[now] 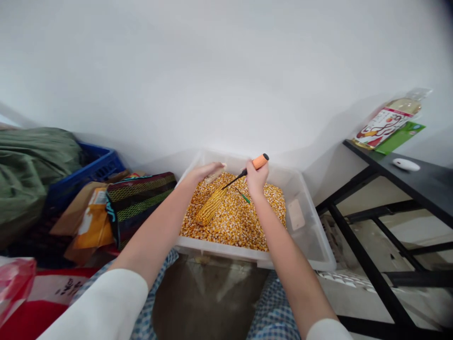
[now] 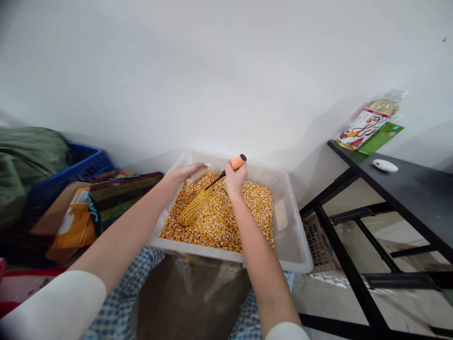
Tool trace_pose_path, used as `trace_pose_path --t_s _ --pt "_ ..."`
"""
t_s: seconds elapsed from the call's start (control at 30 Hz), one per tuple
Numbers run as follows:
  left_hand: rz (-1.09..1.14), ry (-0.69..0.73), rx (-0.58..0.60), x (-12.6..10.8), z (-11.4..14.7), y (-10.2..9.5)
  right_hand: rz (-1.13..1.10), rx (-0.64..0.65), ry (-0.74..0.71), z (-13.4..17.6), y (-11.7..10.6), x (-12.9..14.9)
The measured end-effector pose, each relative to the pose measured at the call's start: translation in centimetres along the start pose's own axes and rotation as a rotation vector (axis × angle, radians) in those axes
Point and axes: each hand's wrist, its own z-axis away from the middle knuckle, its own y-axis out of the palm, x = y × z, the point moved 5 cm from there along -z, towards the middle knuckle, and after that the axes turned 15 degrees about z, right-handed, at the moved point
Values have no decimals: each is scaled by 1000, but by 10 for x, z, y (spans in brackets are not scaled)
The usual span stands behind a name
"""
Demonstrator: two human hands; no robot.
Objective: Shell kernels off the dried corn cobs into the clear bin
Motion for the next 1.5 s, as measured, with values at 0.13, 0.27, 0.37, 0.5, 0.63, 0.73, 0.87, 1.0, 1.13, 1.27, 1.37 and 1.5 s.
trace_pose_path --t_s 0.13,0.27,0.37,0.5,0.63,0.73,0.87,1.0,1.13,1.27,1.37,1.5 --pt "301 -24 145 -5 8 7 13 -16 22 -3 -2 -10" --pt "323 -27 219 -12 17 10 23 -38 34 -5 -5 -14" --pt "244 -49 215 -12 18 9 46 -44 18 -6 -7 -14" --pt "113 -125 151 -1 10 7 66 -38 29 -6 -7 -16" --pt "-3 -62 81 5 3 3 71 -5 86 -2 -4 -17" --pt "-57 -21 -31 -1 3 -4 127 -5 91 1 -2 -15" --pt "-240 54 -191 -14 7 -13 153 13 49 6 3 -12" --pt "-404 107 -235 -13 5 -7 96 71 17 11 9 -7" --pt "-457 103 -313 -7 1 -2 39 82 12 18 11 0" --pt "-425 93 -340 -6 -3 0 0 117 11 25 18 7" --pt "-359 172 -334 -8 -5 2 -12 141 -6 29 21 11" --pt "-363 265 -314 -7 -6 6 -13 129 -30 33 21 16"
